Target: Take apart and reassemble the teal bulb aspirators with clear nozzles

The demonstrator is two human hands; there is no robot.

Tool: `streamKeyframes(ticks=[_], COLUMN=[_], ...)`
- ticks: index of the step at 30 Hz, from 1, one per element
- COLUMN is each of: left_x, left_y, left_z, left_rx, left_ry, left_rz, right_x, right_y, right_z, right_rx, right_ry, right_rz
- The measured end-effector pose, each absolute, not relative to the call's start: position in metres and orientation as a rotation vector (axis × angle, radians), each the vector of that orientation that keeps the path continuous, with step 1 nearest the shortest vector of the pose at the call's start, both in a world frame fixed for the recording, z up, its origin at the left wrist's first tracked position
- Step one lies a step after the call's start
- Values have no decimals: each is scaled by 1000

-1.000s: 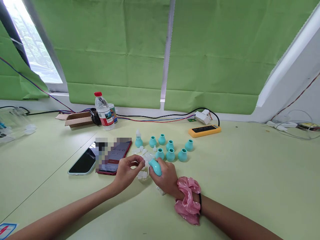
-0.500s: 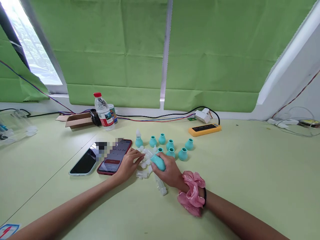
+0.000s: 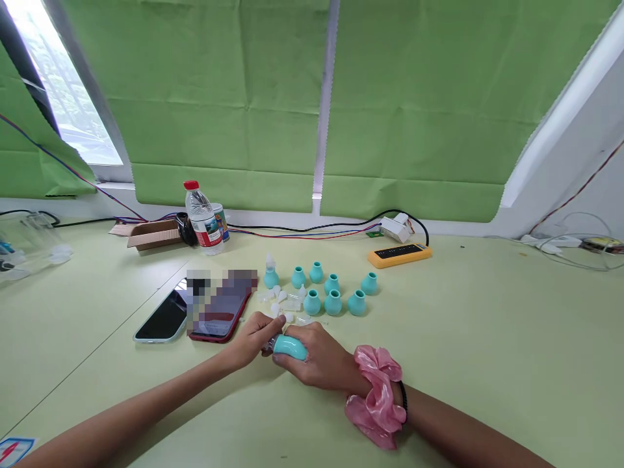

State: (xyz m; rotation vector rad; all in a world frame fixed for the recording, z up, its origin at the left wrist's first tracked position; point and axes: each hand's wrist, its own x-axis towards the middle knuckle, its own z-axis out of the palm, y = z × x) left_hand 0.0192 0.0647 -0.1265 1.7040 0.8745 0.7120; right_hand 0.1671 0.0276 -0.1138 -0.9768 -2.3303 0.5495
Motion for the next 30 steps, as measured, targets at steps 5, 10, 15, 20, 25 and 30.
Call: streamKeyframes(ticks=[5,10,15,20,25,30], left_x=[16,12,11,12,11,11], left_y=[69,82,87,86,83,80], left_z=[-115,-118,-135,-146,-152,-150], left_rx=[1339,1997,2763,2879,2940,2886], left_ry=[659,1009,1174,1165,1018,1157], left_rz=[596,893,786,644,436,472], right_x=[171,178,208,249,270,274], right_y=[21,25,57,116,166,186], right_z=[-106,-92,-70,-71,-80,-90], right_rx=[-854,-951,-1147,-1393,-1644,-1779], right_ry=[-2389,-2144,-1930,-1860,-1981,-2099], right_rz=[375,302,490,265,182,268])
